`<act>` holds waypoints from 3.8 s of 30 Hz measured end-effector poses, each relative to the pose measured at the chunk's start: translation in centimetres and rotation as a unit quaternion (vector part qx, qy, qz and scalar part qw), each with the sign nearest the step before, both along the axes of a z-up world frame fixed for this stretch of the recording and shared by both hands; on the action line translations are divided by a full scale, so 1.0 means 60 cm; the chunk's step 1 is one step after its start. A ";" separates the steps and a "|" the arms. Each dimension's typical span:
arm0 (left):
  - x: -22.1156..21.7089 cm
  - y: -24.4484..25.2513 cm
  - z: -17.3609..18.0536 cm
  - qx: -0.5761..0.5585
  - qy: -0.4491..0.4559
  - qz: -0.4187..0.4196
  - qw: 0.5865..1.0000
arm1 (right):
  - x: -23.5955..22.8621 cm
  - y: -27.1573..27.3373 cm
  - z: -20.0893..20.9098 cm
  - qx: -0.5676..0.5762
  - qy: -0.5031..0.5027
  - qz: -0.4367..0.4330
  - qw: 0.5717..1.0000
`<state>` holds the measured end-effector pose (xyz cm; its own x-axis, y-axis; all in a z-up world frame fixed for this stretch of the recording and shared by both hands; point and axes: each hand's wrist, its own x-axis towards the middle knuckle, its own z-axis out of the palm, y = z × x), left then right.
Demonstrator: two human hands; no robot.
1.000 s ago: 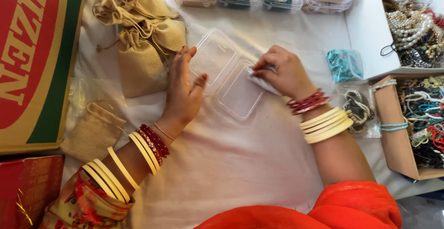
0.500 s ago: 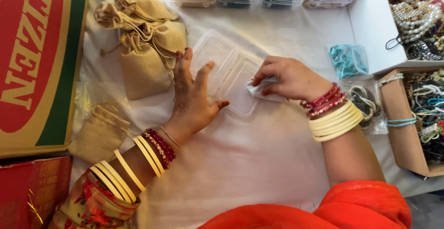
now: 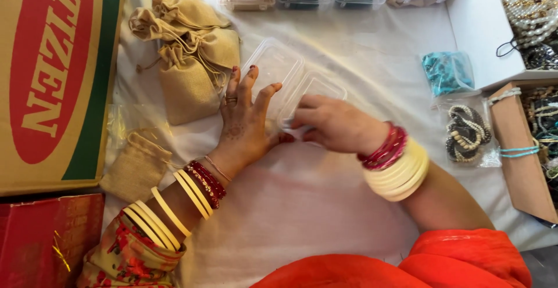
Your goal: The person wipes the inside of small plastic containers with a white cloth, then places small beige drawstring pouches inside them and closes the lids. The containers are stacked on a table covered with a white cloth, alongside boxes of jewelry and other supplies.
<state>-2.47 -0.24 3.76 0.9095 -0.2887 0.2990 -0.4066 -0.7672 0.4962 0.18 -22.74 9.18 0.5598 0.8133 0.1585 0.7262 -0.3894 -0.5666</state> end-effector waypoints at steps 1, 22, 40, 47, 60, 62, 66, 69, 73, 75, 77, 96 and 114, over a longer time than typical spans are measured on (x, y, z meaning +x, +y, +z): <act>-0.001 0.001 0.000 0.001 0.001 0.000 1.000 | 0.007 -0.013 0.000 0.001 0.001 0.000 1.000; -0.013 -0.009 0.008 0.047 0.019 -0.021 0.998 | 0.048 -0.064 0.009 -0.156 0.124 -0.076 0.977; -0.009 -0.009 0.001 0.046 0.009 -0.024 0.999 | 0.063 -0.077 -0.003 -0.093 0.157 -0.091 0.979; -0.007 -0.011 0.000 0.057 0.015 -0.024 0.998 | 0.051 -0.028 -0.049 0.039 -0.054 -0.213 0.975; -0.006 -0.009 0.006 0.048 0.016 -0.032 0.998 | 0.086 -0.096 -0.029 -0.059 -0.024 -0.251 0.966; -0.005 -0.011 0.005 0.054 0.010 -0.033 0.998 | 0.078 -0.076 -0.047 -0.024 -0.054 -0.274 0.960; -0.006 -0.010 -0.001 0.075 0.012 -0.021 0.997 | 0.050 -0.027 -0.055 0.066 -0.057 -0.120 0.989; -0.006 -0.005 -0.003 0.067 -0.007 -0.030 0.997 | 0.022 -0.011 0.000 -0.026 0.007 0.012 1.000; -0.005 -0.008 0.000 0.075 0.000 -0.022 0.997 | 0.041 -0.052 0.028 -0.145 0.123 -0.011 0.982; -0.007 -0.009 -0.001 0.069 0.010 -0.026 0.997 | 0.062 -0.081 0.016 -0.109 0.089 -0.118 0.983; -0.008 -0.009 -0.002 0.070 0.003 -0.025 0.997 | 0.078 -0.086 -0.020 -0.095 -0.001 -0.191 0.977; -0.007 -0.009 0.003 0.071 0.003 -0.031 0.997 | 0.080 -0.069 -0.059 0.005 -0.069 -0.297 0.952; -0.009 -0.007 0.012 0.178 -0.147 -0.152 0.961 | 0.080 -0.116 0.014 -0.145 0.215 -0.059 0.964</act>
<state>-2.99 -0.65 4.49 0.6580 -0.6596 0.3633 -0.7215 -0.6904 0.0531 4.96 -29.67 10.04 0.6136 0.7154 -0.3342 0.3897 -0.6424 -0.6599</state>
